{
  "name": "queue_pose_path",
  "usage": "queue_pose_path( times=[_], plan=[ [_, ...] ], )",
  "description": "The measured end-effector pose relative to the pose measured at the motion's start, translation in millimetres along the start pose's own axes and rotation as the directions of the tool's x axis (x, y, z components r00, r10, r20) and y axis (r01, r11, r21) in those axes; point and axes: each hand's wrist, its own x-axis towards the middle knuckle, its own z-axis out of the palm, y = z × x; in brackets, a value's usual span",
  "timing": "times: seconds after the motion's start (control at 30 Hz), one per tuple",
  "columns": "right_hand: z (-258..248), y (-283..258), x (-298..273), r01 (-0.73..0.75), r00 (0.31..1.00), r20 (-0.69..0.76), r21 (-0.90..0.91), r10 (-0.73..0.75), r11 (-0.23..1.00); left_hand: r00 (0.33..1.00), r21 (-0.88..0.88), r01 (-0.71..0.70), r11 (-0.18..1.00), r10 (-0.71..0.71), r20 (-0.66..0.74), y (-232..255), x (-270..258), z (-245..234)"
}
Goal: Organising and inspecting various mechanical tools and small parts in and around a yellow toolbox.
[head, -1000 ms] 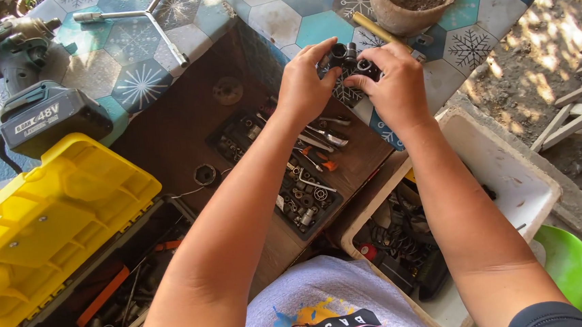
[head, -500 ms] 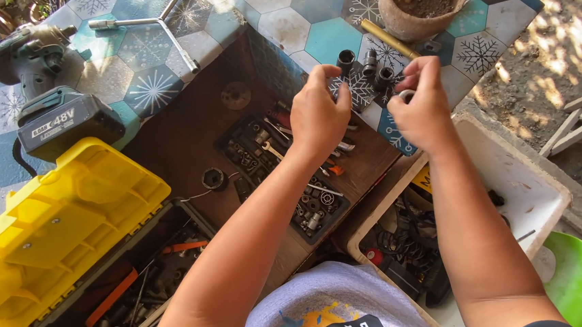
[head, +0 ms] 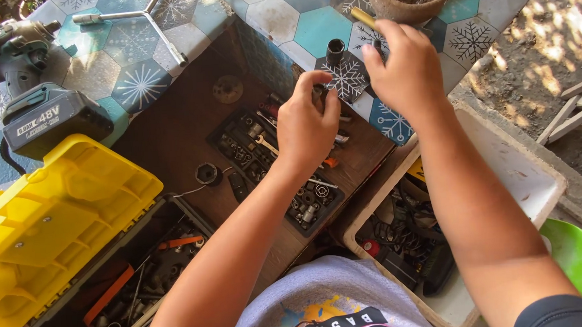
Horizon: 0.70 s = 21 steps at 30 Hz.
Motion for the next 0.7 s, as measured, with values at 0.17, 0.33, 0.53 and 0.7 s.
queue_pose_path(
  times=[0.17,0.33,0.53,0.7],
  plan=[
    [28,8,32,-0.150,0.970,0.143,-0.284,0.197,0.947,0.998,-0.034,0.048,0.998,-0.046,0.043,7,-35,-39],
    [34,1,28,0.031,0.998,-0.058,-0.140,-0.040,0.990,0.981,-0.057,0.192,0.980,-0.189,0.048,-3,-81,-87],
    [27,1,28,0.126,0.991,-0.043,-0.059,-0.129,0.990,0.951,-0.076,0.305,0.949,-0.308,-0.024,-34,-141,-129],
    [10,-11,39,0.156,0.986,-0.055,-0.054,-0.159,0.986,0.887,-0.097,0.447,0.889,-0.454,-0.077,-40,-178,-157]
  ],
)
